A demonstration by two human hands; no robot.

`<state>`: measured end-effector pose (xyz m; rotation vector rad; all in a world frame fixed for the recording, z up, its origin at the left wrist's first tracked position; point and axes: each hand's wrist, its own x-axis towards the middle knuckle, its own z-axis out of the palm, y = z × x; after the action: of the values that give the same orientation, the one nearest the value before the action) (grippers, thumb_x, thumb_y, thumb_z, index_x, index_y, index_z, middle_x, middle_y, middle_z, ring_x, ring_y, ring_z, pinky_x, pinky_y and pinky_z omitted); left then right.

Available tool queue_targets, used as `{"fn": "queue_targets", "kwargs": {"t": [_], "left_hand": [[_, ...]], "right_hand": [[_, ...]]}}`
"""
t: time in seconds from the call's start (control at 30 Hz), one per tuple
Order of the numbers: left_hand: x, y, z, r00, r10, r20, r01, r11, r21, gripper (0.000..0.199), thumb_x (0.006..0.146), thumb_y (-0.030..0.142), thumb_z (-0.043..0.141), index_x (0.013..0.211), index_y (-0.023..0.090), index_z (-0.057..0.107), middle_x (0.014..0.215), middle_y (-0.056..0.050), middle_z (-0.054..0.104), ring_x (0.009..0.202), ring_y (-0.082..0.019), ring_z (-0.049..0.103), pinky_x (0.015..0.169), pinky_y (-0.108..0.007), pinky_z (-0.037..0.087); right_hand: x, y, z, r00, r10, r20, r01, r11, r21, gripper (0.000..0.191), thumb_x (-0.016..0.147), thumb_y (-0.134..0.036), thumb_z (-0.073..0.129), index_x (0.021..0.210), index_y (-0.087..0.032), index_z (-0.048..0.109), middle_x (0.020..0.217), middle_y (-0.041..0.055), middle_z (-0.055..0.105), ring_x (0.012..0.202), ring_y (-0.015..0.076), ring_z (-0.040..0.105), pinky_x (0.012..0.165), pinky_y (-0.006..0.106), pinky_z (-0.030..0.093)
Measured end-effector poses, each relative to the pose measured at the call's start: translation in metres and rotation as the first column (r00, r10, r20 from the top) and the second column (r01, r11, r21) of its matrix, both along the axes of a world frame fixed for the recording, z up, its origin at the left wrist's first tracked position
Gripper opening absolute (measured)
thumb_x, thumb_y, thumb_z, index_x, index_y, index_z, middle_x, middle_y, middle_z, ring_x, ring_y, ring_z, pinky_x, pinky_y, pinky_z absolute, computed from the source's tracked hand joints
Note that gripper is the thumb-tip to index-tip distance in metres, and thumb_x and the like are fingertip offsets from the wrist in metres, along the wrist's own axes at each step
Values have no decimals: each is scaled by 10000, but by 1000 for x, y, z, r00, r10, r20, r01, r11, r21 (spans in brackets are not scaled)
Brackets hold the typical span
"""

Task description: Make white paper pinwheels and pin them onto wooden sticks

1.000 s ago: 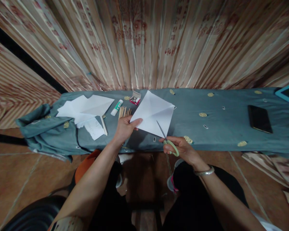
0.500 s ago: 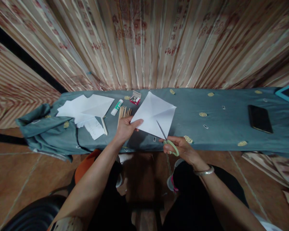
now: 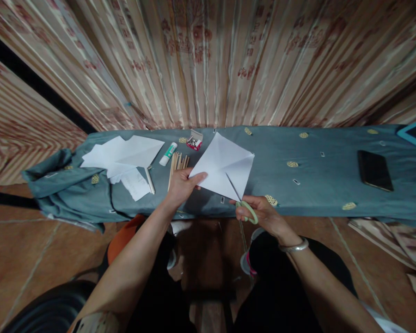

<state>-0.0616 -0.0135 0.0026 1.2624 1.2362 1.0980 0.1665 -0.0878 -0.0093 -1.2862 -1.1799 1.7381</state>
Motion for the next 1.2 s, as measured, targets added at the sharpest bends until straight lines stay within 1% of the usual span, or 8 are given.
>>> {"fn": "queue_targets", "kwargs": {"t": [0.2, 0.4, 0.6, 0.77, 0.93, 1.1, 1.2], "left_hand": [[1, -1, 1, 1000, -5, 1, 5, 1000, -5, 344, 591, 449, 794, 568, 145, 635, 520, 18, 581, 455, -81, 471, 407, -197, 412], [1, -2, 2, 1000, -7, -19, 7, 1000, -15, 376, 584, 485, 798, 589, 140, 648, 530, 8, 587, 469, -91, 483, 414, -207, 408], [0, -2, 1, 1000, -20, -4, 20, 1000, -4, 357, 594, 469, 793, 579, 144, 647, 528, 12, 588, 461, -87, 487, 417, -208, 407], [0, -2, -1, 1000, -20, -9, 20, 1000, -3, 338, 603, 450, 789, 588, 140, 657, 521, 13, 584, 453, -83, 483, 413, -203, 407], [0, -2, 0, 1000, -27, -10, 27, 1000, 2, 345, 611, 455, 790, 577, 144, 643, 516, 13, 577, 451, -84, 477, 417, -206, 408], [1, -2, 1, 999, -44, 4, 44, 999, 9, 336, 607, 441, 790, 564, 145, 637, 504, 18, 569, 445, -83, 467, 410, -203, 410], [1, -2, 1, 999, -34, 7, 34, 999, 7, 323, 607, 435, 787, 576, 145, 650, 511, 16, 577, 446, -84, 472, 405, -199, 406]], "right_hand": [[-1, -1, -1, 1000, -21, 2, 21, 1000, 3, 538, 533, -540, 863, 889, -149, 766, 578, 7, 647, 501, 87, 529, 472, 213, 399], [0, -1, -4, 1000, 3, 2, -3, 1000, 12, 537, 543, -550, 855, 885, -148, 760, 598, 6, 647, 510, 91, 544, 480, 217, 423], [2, 0, -8, 1000, -4, 10, 4, 1000, 31, 507, 578, -543, 840, 884, -147, 758, 588, 7, 645, 503, 94, 548, 475, 223, 428], [1, 0, -6, 1000, -21, -10, 21, 1000, 0, 543, 546, -560, 850, 880, -142, 761, 554, -5, 624, 489, 86, 534, 463, 217, 407], [0, -1, -2, 1000, -22, 5, 22, 1000, -3, 514, 550, -524, 863, 886, -148, 762, 584, 2, 641, 520, 95, 555, 491, 226, 434], [-1, -1, -2, 1000, -27, -6, 27, 999, -29, 529, 527, -538, 869, 863, -146, 759, 574, 2, 643, 514, 93, 560, 495, 225, 442], [-1, -1, -2, 999, -34, -11, 34, 999, -30, 531, 509, -543, 874, 846, -148, 761, 575, -1, 640, 509, 94, 557, 495, 230, 448]]}}
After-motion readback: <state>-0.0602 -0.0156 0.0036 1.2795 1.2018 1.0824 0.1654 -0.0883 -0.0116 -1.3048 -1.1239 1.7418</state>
